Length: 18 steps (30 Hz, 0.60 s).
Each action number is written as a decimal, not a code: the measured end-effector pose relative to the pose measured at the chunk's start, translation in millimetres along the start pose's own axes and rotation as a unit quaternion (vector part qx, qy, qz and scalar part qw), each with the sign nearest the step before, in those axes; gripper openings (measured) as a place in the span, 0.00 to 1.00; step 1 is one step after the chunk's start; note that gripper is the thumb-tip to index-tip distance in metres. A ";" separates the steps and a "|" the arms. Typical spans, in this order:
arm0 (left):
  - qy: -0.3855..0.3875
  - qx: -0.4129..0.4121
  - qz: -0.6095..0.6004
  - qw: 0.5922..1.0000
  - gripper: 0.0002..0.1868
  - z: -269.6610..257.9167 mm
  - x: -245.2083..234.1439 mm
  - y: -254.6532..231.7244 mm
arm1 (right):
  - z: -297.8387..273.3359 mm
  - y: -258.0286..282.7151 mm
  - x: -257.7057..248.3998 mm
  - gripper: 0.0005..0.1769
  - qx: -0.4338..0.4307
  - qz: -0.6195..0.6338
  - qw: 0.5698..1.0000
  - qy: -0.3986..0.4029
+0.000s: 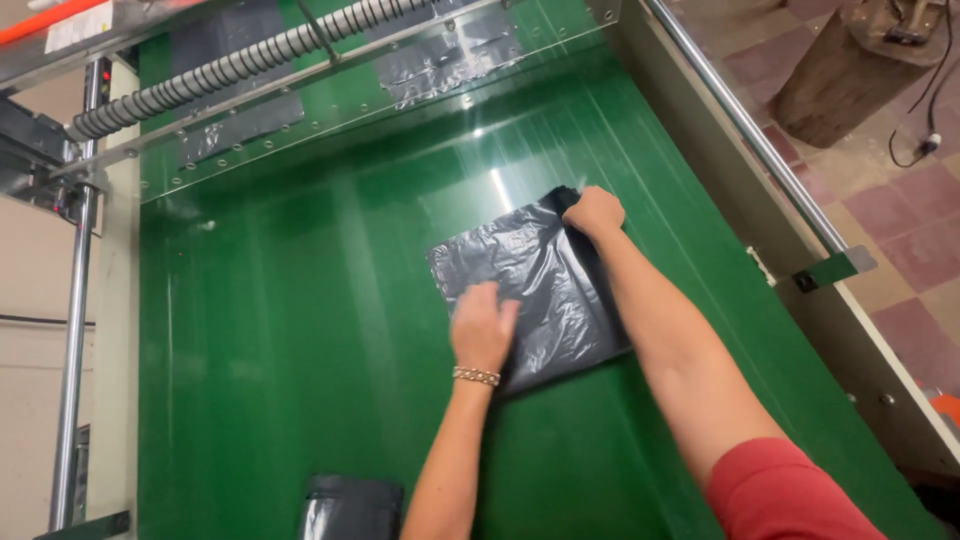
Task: Folding black plastic bags on a conveyor belt and placing them into a red plastic crate for packaging.
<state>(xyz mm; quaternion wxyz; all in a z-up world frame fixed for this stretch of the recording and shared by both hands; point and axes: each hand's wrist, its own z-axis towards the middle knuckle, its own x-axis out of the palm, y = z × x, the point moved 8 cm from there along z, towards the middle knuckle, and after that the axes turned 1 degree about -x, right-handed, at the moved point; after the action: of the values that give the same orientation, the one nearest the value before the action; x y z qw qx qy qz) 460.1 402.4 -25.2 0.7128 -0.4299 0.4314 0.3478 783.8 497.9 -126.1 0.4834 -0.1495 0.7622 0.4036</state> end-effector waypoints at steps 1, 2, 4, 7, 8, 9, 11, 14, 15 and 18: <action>0.065 0.030 -0.169 0.983 0.24 -7.5 11.4 -14.1 | -3.9 7.2 -3.4 0.16 -0.050 0.009 0.998 -0.041; 0.069 0.030 -0.172 0.982 0.24 8.5 67.2 31.9 | -27.7 0.9 -13.8 0.16 -0.046 0.006 0.998 -0.040; 0.355 -0.168 -0.807 0.441 0.29 -19.4 229.4 69.7 | -86.0 16.6 -53.2 0.18 -0.244 0.251 0.930 -0.108; 0.303 -0.331 -0.788 0.421 0.54 -39.5 82.8 49.9 | -207.4 -3.7 -124.9 0.08 -0.360 0.250 0.886 -0.153; 0.305 -0.335 -0.789 0.416 0.54 -44.4 71.5 46.7 | -217.5 -21.9 -119.8 0.08 -0.357 0.246 0.888 -0.150; 0.242 -0.394 -0.781 0.419 0.52 -50.5 63.0 55.8 | -229.7 -38.6 -115.4 0.09 -0.370 0.228 0.888 -0.149; 0.182 -0.457 -0.763 0.419 0.50 -67.7 58.1 70.4 | -251.2 -69.3 -102.5 0.11 -0.375 0.211 0.891 -0.144; 0.216 -0.381 -0.752 0.493 0.35 -68.6 100.3 104.9 | -257.9 -87.7 -81.0 0.16 -0.367 0.137 0.910 -0.140; 0.171 -0.388 -0.726 0.542 0.26 -71.1 137.0 139.6 | -256.9 -92.0 -77.7 0.17 -0.362 0.111 0.913 -0.153; 0.102 -0.345 -0.599 0.715 0.35 -84.6 88.5 125.3 | -263.2 -95.9 -70.3 0.19 -0.356 0.067 0.918 -0.159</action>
<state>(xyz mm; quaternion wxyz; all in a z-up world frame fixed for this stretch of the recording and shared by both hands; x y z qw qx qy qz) 358.9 384.8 -167.2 0.5255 -0.8476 0.0037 -0.0734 715.2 226.1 -56.5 0.4849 -0.1939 0.4895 0.6983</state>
